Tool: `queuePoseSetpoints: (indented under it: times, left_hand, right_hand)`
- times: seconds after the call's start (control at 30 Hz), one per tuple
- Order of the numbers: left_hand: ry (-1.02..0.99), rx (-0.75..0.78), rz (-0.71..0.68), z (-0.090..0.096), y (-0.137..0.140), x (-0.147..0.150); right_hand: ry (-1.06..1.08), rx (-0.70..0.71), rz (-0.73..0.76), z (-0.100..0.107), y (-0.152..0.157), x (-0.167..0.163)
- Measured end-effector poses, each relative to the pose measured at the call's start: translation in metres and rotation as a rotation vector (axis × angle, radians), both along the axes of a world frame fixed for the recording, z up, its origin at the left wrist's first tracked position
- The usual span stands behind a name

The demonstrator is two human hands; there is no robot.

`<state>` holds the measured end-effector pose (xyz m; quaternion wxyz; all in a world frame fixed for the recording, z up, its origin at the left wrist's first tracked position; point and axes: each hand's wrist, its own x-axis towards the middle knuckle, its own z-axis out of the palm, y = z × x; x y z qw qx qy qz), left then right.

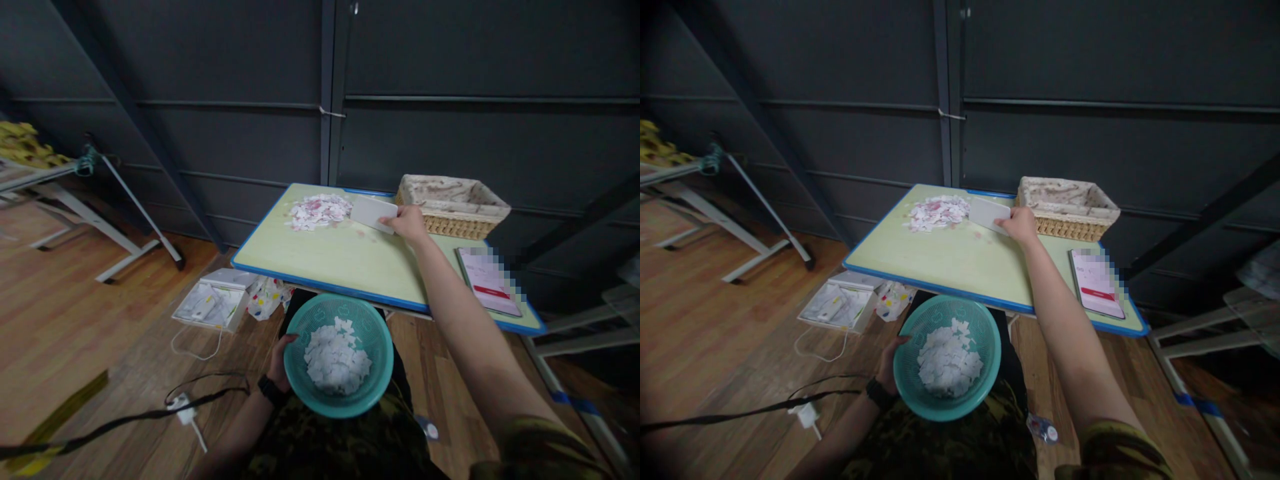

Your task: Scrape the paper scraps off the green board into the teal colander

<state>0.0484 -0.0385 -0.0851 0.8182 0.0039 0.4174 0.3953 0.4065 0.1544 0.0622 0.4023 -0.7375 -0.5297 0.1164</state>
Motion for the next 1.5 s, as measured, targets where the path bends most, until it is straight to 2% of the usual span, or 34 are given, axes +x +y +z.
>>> queuePoseSetpoints:
  times: [0.2, 0.4, 0.5, 0.6, 0.73, 0.93, 1.1, 1.23, 1.5]
  left_hand:
    - [0.009, 0.038, 0.004, 0.004, -0.004, 0.005]
    - [-0.023, 0.031, -0.022, 0.014, -0.005, 0.009]
    - [0.012, 0.028, -0.021, 0.014, -0.005, 0.009]
    - [0.033, 0.033, -0.016, 0.012, -0.005, 0.008]
    - [0.015, 0.018, -0.017, 0.008, -0.004, 0.007]
    - [-0.011, 0.033, -0.015, 0.006, -0.004, 0.008]
    - [-0.032, 0.014, -0.029, 0.009, -0.005, 0.01]
    - [-0.053, 0.033, -0.018, 0.012, -0.006, 0.011]
    - [0.075, 0.049, -0.074, 0.023, -0.007, 0.012]
  right_hand:
    - [-0.017, -0.015, 0.058, 0.007, -0.001, -0.009]
    - [-0.106, -0.007, 0.26, 0.014, -0.006, -0.003]
    - [-0.126, -0.05, 0.363, 0.02, -0.012, 0.002]
    - [-0.119, -0.072, 0.372, 0.024, -0.016, 0.002]
    - [-0.09, -0.006, 0.344, 0.02, -0.016, -0.007]
    - [0.021, -0.072, 0.45, 0.019, -0.019, -0.012]
    - [0.052, 0.009, 0.357, 0.021, -0.022, -0.012]
    - [-0.069, 0.053, 0.263, 0.017, -0.019, -0.022]
    - [-0.316, 0.046, 0.1, 0.012, -0.019, -0.022]
